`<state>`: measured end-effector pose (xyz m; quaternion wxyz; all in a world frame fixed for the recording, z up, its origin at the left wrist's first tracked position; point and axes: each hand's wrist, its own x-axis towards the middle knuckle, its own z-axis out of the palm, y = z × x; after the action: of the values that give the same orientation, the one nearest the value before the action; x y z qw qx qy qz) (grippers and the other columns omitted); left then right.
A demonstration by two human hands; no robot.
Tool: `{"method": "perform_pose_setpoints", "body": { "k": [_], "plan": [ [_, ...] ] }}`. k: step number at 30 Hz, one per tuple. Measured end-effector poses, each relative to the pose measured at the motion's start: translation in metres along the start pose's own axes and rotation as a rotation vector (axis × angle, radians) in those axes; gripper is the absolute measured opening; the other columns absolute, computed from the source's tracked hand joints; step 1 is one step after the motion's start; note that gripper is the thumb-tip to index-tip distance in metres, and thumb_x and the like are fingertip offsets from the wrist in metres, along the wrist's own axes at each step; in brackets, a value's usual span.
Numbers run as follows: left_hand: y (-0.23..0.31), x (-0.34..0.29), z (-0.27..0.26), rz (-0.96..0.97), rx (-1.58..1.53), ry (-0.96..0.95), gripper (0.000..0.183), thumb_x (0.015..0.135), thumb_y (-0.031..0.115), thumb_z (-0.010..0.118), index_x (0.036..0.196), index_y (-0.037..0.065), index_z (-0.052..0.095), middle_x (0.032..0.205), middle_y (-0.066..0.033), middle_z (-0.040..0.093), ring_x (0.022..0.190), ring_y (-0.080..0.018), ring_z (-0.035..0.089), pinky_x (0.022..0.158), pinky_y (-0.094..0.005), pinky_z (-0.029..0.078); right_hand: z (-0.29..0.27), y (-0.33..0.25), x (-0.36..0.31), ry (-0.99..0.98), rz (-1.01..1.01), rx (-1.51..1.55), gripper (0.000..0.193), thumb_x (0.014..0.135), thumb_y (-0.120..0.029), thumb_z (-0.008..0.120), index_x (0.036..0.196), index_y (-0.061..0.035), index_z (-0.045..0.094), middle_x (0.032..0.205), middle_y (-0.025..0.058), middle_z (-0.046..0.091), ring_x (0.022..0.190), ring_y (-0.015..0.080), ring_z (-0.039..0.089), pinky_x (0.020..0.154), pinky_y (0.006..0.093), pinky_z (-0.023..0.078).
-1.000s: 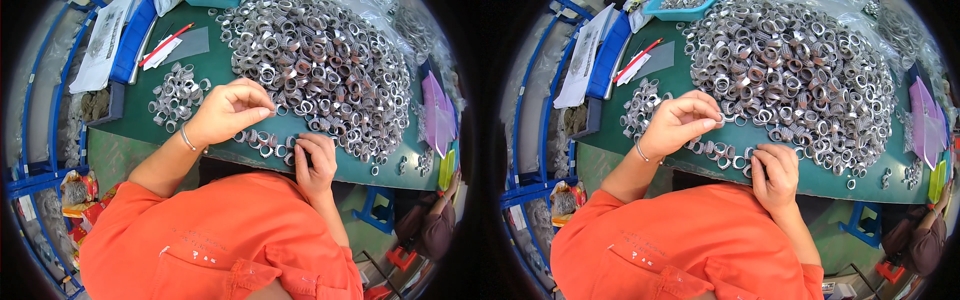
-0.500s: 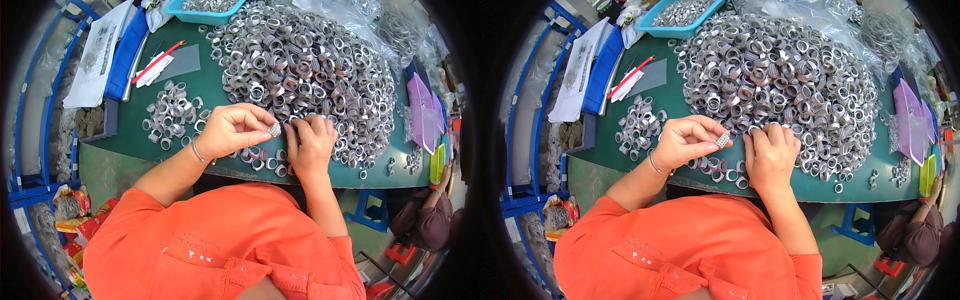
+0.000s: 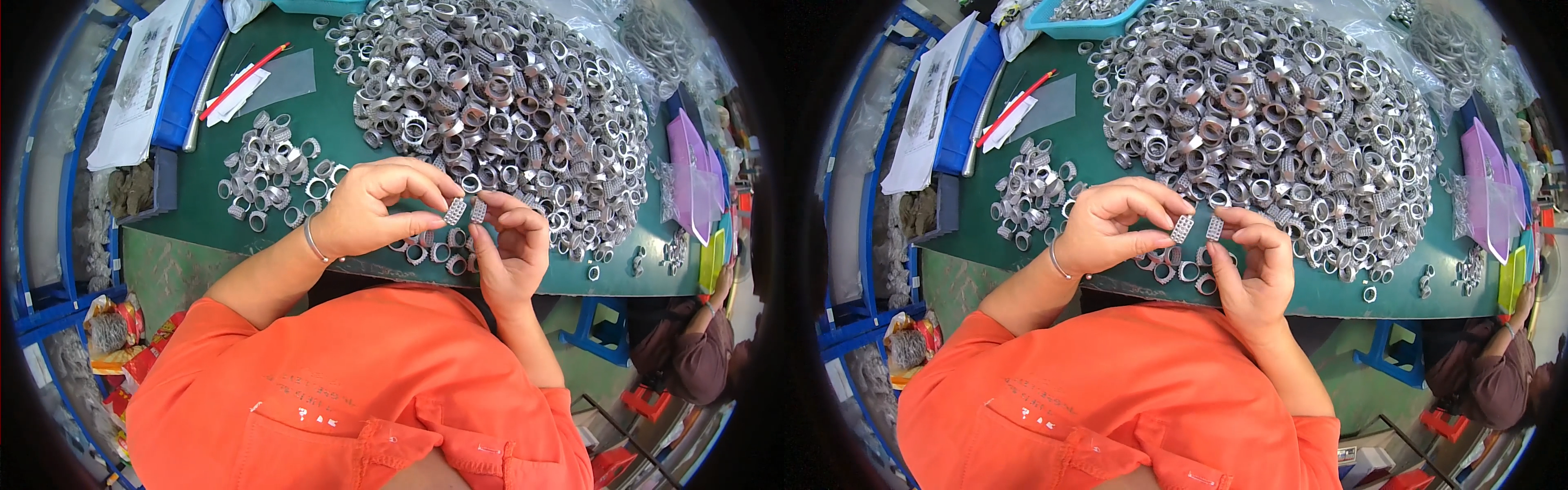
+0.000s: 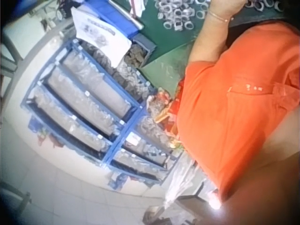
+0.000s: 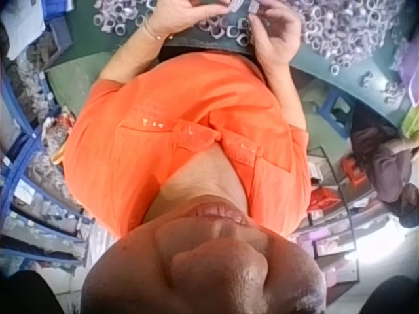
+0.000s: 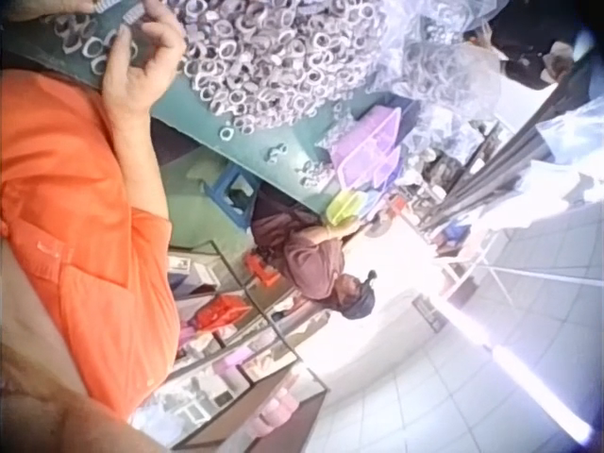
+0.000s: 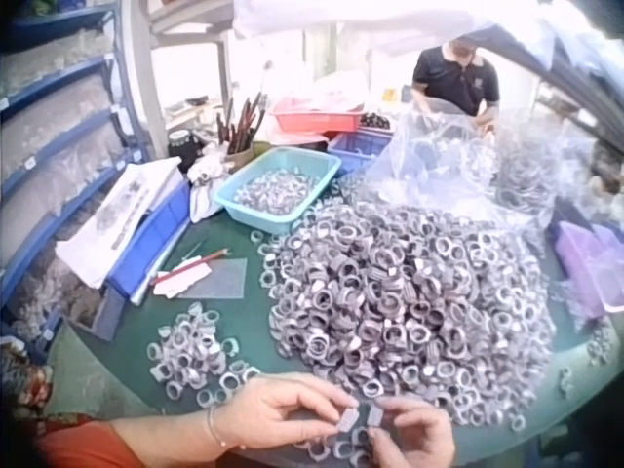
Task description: The person picks up metal rings from a large pile, looks at each one, and places them into smaller groups on the table or into a plastic bag.
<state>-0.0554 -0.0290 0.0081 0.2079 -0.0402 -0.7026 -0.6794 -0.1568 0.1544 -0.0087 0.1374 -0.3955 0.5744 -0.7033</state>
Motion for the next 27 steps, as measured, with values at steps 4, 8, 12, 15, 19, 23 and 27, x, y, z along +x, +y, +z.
{"method": "perform_pose_setpoints", "body": {
  "k": [4, 8, 12, 15, 19, 23, 27],
  "plan": [
    [0.004, 0.001, 0.002, 0.076, 0.152, -0.042, 0.018, 0.074, -0.001, 0.077, 0.088, 0.001, 0.067, 0.103, -0.0149, 0.068, 0.095, -0.0226, 0.067, 0.083, -0.0330, 0.055, 0.003, 0.002, -0.005, 0.039, -0.030, 0.116, 0.046, 0.078, 0.019, 0.061, 0.111, -0.0033, 0.039, 0.116, 0.0202, 0.054, 0.106, 0.0216, 0.057, 0.090, 0.0315, 0.049],
    [0.007, 0.002, 0.006, 0.099, 0.196, -0.061, 0.018, 0.074, 0.000, 0.077, 0.088, 0.002, 0.067, 0.102, -0.0141, 0.069, 0.094, -0.0236, 0.067, 0.082, -0.0336, 0.054, 0.003, 0.001, -0.007, 0.040, -0.061, 0.110, 0.049, 0.077, 0.019, 0.063, 0.113, -0.0036, 0.038, 0.116, 0.0206, 0.054, 0.107, 0.0224, 0.058, 0.089, 0.0320, 0.050],
    [0.010, 0.002, 0.010, 0.081, 0.217, -0.079, 0.020, 0.072, -0.001, 0.077, 0.090, 0.002, 0.067, 0.101, -0.0141, 0.069, 0.094, -0.0243, 0.067, 0.082, -0.0335, 0.054, 0.000, -0.002, -0.010, 0.062, -0.061, 0.106, 0.053, 0.076, 0.018, 0.064, 0.115, -0.0039, 0.035, 0.115, 0.0204, 0.055, 0.107, 0.0229, 0.058, 0.088, 0.0321, 0.050],
    [0.013, 0.003, 0.013, 0.097, 0.268, -0.098, 0.024, 0.071, -0.001, 0.076, 0.093, 0.002, 0.068, 0.100, -0.0130, 0.069, 0.093, -0.0251, 0.067, 0.082, -0.0335, 0.053, 0.001, -0.005, -0.014, 0.111, -0.061, 0.105, 0.053, 0.075, 0.016, 0.067, 0.116, -0.0028, 0.039, 0.112, 0.0196, 0.057, 0.104, 0.0230, 0.060, 0.087, 0.0321, 0.051],
    [0.009, 0.000, 0.012, 0.154, 0.379, -0.145, 0.029, 0.068, -0.002, 0.072, 0.097, 0.001, 0.068, 0.097, -0.0106, 0.067, 0.088, -0.0247, 0.064, 0.078, -0.0341, 0.052, -0.014, -0.017, -0.012, -0.047, -0.240, -0.528, 0.038, 0.070, 0.010, 0.074, 0.102, -0.0009, 0.058, 0.101, 0.0159, 0.064, 0.094, 0.0262, 0.063, 0.081, 0.0334, 0.050],
    [0.005, 0.000, 0.014, 0.157, 0.578, -0.231, 0.027, 0.069, 0.000, 0.072, 0.095, 0.003, 0.068, 0.097, -0.0109, 0.066, 0.086, -0.0260, 0.064, 0.077, -0.0337, 0.050, -0.013, -0.016, -0.024, -0.140, -0.291, -0.789, 0.029, 0.069, -0.005, 0.077, 0.095, -0.0056, 0.065, 0.100, 0.0069, 0.065, 0.088, 0.0252, 0.060, 0.081, 0.0360, 0.040],
    [0.001, 0.002, 0.014, 0.185, 0.608, -0.346, 0.023, 0.074, 0.005, 0.071, 0.097, 0.003, 0.067, 0.100, -0.0105, 0.067, 0.087, -0.0280, 0.064, 0.078, -0.0361, 0.050, -0.010, -0.013, -0.024, -0.181, -0.283, -0.804, 0.028, 0.073, -0.007, 0.075, 0.098, -0.0063, 0.065, 0.104, 0.0063, 0.064, 0.090, 0.0257, 0.059, 0.081, 0.0371, 0.040]
  ]
}}
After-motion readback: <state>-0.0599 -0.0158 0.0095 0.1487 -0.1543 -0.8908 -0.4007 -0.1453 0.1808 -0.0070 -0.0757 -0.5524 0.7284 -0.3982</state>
